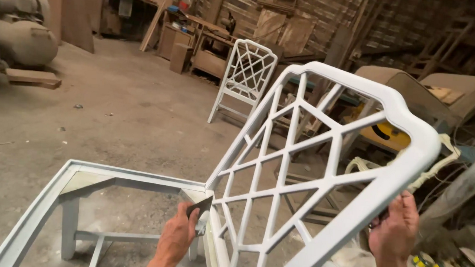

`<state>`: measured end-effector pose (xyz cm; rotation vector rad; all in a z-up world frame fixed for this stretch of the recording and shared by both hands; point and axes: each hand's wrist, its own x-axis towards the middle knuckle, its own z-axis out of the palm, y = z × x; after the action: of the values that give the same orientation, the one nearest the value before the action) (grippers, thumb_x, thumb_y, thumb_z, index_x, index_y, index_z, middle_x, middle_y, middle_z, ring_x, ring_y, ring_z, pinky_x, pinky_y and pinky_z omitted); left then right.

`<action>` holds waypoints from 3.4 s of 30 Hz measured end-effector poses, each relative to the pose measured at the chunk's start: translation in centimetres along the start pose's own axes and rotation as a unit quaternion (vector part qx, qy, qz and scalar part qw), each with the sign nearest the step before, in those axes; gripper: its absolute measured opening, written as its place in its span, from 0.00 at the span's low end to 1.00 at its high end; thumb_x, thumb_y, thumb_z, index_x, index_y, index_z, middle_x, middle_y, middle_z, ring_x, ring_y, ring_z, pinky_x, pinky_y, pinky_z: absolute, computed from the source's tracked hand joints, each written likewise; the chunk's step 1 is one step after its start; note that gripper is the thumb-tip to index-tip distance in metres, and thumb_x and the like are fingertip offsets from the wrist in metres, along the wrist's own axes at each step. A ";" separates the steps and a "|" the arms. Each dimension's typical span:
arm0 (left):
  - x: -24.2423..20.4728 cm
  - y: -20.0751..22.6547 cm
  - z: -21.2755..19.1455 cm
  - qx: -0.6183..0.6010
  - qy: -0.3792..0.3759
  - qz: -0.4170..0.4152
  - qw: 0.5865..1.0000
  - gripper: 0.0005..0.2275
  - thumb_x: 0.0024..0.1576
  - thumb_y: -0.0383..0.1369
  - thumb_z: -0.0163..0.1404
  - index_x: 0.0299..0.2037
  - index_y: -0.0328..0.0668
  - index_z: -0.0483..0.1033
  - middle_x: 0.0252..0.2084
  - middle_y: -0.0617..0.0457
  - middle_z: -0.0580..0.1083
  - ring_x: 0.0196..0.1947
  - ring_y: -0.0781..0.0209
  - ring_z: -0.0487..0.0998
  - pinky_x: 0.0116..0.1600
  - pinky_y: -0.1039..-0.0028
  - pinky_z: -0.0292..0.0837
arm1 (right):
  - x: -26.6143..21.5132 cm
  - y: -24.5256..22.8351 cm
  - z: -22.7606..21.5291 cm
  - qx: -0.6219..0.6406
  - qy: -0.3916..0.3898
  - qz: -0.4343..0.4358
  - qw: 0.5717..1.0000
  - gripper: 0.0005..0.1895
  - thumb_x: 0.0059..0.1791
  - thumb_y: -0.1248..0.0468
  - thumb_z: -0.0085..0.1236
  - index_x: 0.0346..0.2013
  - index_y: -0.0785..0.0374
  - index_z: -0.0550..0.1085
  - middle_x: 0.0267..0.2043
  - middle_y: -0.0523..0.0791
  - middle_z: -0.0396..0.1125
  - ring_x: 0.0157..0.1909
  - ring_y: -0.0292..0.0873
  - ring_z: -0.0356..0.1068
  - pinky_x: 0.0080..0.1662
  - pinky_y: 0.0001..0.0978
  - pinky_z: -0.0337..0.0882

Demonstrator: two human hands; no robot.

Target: The person applies a white filler substance to the joints and seams of a white metal chair frame using a putty knife. The person works on the backrest and seat frame, smoothing the filler into the crevices.

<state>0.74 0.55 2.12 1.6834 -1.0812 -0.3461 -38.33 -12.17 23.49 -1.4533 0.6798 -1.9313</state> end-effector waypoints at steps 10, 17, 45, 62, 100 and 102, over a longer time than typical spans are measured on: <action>-0.7 2.4 -3.9 -0.155 0.198 0.006 0.968 0.13 0.66 0.43 0.42 0.49 0.43 0.68 0.37 0.45 0.78 0.36 0.45 0.78 0.43 0.58 0.69 | -7.2 -5.7 4.6 0.077 -0.055 -0.103 0.990 0.28 0.54 0.54 0.57 0.66 0.59 0.63 0.38 0.33 0.56 0.36 0.27 0.57 0.36 0.16 0.60; -8.2 5.7 -9.9 -0.206 0.273 -0.006 0.940 0.18 0.67 0.49 0.39 0.48 0.42 0.66 0.37 0.55 0.70 0.36 0.65 0.68 0.42 0.72 0.66 | -6.8 1.0 0.9 0.010 -0.070 -0.284 0.956 0.29 0.65 0.79 0.52 0.77 0.67 0.53 0.76 0.56 0.59 0.72 0.55 0.62 0.75 0.47 0.64; -19.5 0.5 -8.5 -0.255 0.238 -0.079 0.934 0.10 0.67 0.32 0.48 0.53 0.34 0.71 0.35 0.47 0.76 0.36 0.66 0.72 0.43 0.72 0.77 | -20.1 8.3 -3.3 -0.287 -0.161 0.014 0.944 0.27 0.56 0.57 0.41 0.68 0.64 0.64 0.49 0.47 0.72 0.38 0.39 0.61 0.39 0.34 0.58; -19.9 0.7 -8.2 -0.153 0.257 -0.040 0.953 0.11 0.68 0.34 0.45 0.51 0.33 0.72 0.28 0.41 0.78 0.27 0.61 0.77 0.34 0.69 0.76 | -22.1 10.5 2.1 -0.420 -0.404 -0.070 0.809 0.12 0.58 0.57 0.57 0.51 0.57 0.81 0.38 0.46 0.73 0.41 0.49 0.76 0.42 0.39 0.77; -19.8 0.3 -7.9 -0.151 0.295 -0.016 0.943 0.10 0.67 0.33 0.47 0.50 0.32 0.72 0.26 0.39 0.78 0.26 0.62 0.77 0.32 0.70 0.76 | -21.8 11.0 3.7 -0.408 -0.370 -0.217 0.806 0.12 0.57 0.59 0.58 0.53 0.58 0.81 0.46 0.41 0.77 0.50 0.38 0.76 0.53 0.29 0.74; -19.8 0.2 -8.0 -0.148 0.297 -0.015 0.943 0.10 0.67 0.33 0.47 0.50 0.32 0.72 0.25 0.39 0.78 0.26 0.62 0.77 0.32 0.70 0.76 | -21.9 10.3 4.2 -0.400 -0.373 -0.186 0.816 0.13 0.57 0.59 0.57 0.54 0.58 0.80 0.47 0.41 0.77 0.51 0.37 0.75 0.55 0.29 0.73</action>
<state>-4.82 21.08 0.13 1.3983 -0.5234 -0.0053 -28.11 -3.13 3.12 -2.8212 0.8981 -1.0932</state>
